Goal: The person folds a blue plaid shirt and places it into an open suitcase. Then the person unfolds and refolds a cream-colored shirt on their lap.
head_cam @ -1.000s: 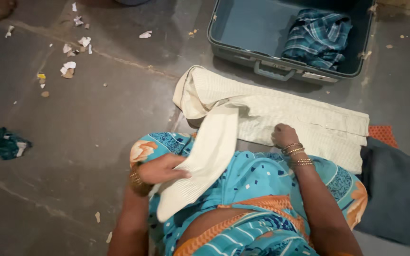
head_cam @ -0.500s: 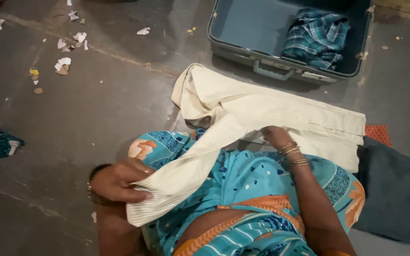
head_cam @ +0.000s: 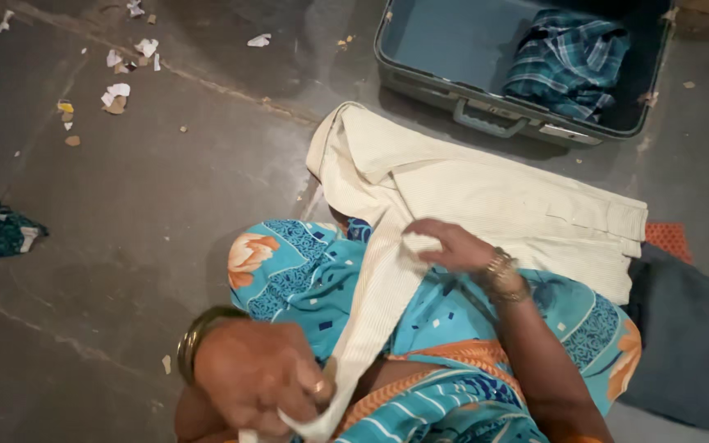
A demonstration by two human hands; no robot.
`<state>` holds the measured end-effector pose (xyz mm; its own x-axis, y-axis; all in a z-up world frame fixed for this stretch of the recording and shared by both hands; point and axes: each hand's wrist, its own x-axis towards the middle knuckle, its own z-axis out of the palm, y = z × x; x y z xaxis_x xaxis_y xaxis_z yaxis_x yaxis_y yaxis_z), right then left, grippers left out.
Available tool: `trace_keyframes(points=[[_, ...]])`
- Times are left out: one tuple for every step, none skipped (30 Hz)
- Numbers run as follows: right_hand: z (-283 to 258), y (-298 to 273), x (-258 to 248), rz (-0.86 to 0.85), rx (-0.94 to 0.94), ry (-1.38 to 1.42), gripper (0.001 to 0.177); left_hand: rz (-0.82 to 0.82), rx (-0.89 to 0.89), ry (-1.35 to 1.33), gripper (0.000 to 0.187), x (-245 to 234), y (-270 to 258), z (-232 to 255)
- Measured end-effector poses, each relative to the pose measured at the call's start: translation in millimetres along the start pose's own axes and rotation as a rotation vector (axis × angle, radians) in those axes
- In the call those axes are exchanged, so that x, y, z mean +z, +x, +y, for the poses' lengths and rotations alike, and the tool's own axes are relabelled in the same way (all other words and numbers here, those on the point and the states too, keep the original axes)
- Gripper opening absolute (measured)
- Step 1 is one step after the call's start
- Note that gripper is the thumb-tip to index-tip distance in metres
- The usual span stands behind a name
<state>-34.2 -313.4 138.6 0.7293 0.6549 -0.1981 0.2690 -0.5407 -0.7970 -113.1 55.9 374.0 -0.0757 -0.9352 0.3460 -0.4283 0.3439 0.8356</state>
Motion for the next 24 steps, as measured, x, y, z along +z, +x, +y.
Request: trace_keyframes(points=[[10.9, 8.4, 8.3, 0.019, 0.131, -0.066, 0.052, -0.037, 0.019, 0.024, 0.022, 6.0, -0.4, 1.1], [24.3, 18.2, 15.3, 0.067, 0.168, -0.147, 0.054, -0.006, -0.047, 0.036, 0.022, 10.5, -3.5, 3.3], [37.5, 31.4, 19.5, 0.122, 0.199, -0.229, 0.056, 0.02, -0.115, 0.053, 0.021, 12.1, -10.6, 6.6], [48.2, 38.0, 22.2, 0.177, 0.231, -0.31, 0.058, 0.046, -0.183, 0.07, 0.021, 13.1, -20.7, 9.3], [55.0, 42.1, 23.8, 0.108, 0.345, -0.38, 0.063, 0.098, -0.206, 0.008, 0.017, 12.5, -36.1, 11.6], [58.0, 46.7, 26.0, 0.04, 0.459, -0.449, 0.069, 0.151, -0.228, -0.054, 0.017, 12.2, -57.8, 14.2], [58.9, 47.4, 30.8, -0.038, 0.582, -0.515, 0.074, 0.207, -0.245, -0.127, 0.021, 15.5, -84.2, 15.2], [59.0, 51.5, 35.7, -0.046, 0.58, -0.537, 0.08, 0.378, -0.377, -0.098, 0.023, 28.3, -113.1, 17.1], [60.2, 51.8, 39.3, -0.056, 0.584, -0.56, 0.085, 0.548, -0.504, -0.075, 0.025, 50.3, -141.8, 15.7], [63.1, 50.4, 41.6, -0.067, 0.588, -0.584, 0.091, 0.819, -0.941, -0.186, 0.029, 76.4, -167.7, 2.3], [66.0, 50.0, 46.2, -0.019, 0.562, -0.599, 0.093, 1.065, -1.391, -0.307, 0.034, 98.2, -193.9, -20.3], [69.2, 51.2, 52.1, 0.029, 0.535, -0.615, 0.094, 1.233, -1.692, -0.237, 0.035, 116.5, -219.0, -45.7], [74.0, 51.6, 55.3, 0.08, 0.507, -0.63, 0.096, 1.173, -1.858, -0.032, 0.037, 133.0, -241.6, -65.5], [80.9, 48.7, 55.5, 0.056, 0.504, -0.582, 0.091, 1.045, -1.993, 0.09, 0.039, 148.6, -256.5, -83.7], [90.2, 48.3, 53.2, 0.04, 0.5, -0.533, 0.086, 0.875, -2.078, 0.135, 0.041, 158.3, -264.8, -100.1], [102.7, 48.6, 50.5, 0.025, 0.497, -0.485, 0.081, 0.693, -2.113, 0.114, 0.043, 161.2, -267.8, -113.0], [120.5, 44.6, 45.7, 0.064, 0.453, -0.386, 0.071, 0.587, -2.115, 0.133, 0.045, 160.7, -264.8, -120.6], [143.2, 39.5, 37.3, 0.105, 0.408, -0.289, 0.061, 0.477, -2.112, 0.161, 0.048, 153.9, -258.1, -125.3], [167.8, 30.7, 28.6, 0.144, 0.364, -0.197, 0.051, 0.486, -2.077, 0.282, 0.051, 141.9, -248.3, -130.6], [191.5, 19.8, 20.6, 0.207, 0.368, -0.256, 0.045, 0.494, -2.025, 0.398, 0.053, 128.6, -234.9, -132.4], [212.9, 10.9, 9.2, 0.274, 0.366, -0.315, 0.04, 0.498, -1.944, 0.508, 0.047, 110.2, -219.2, -133.8], [230.4, -2.0, -3.2, 0.34, 0.363, -0.375, 0.035, 0.729, -1.807, 0.465, 0.047, 95.7, -196.9, -140.5], [243.5, -15.1, -14.1, 0.354, 0.462, -0.414, 0.043, 0.947, -1.658, 0.419, 0.047, 78.7, -177.2, -150.8], [252.7, -30.1, -25.0, 0.349, 0.631, -0.457, 0.051, 0.918, -1.49, 0.524, 0.044, 58.7, -158.7, -169.7]])
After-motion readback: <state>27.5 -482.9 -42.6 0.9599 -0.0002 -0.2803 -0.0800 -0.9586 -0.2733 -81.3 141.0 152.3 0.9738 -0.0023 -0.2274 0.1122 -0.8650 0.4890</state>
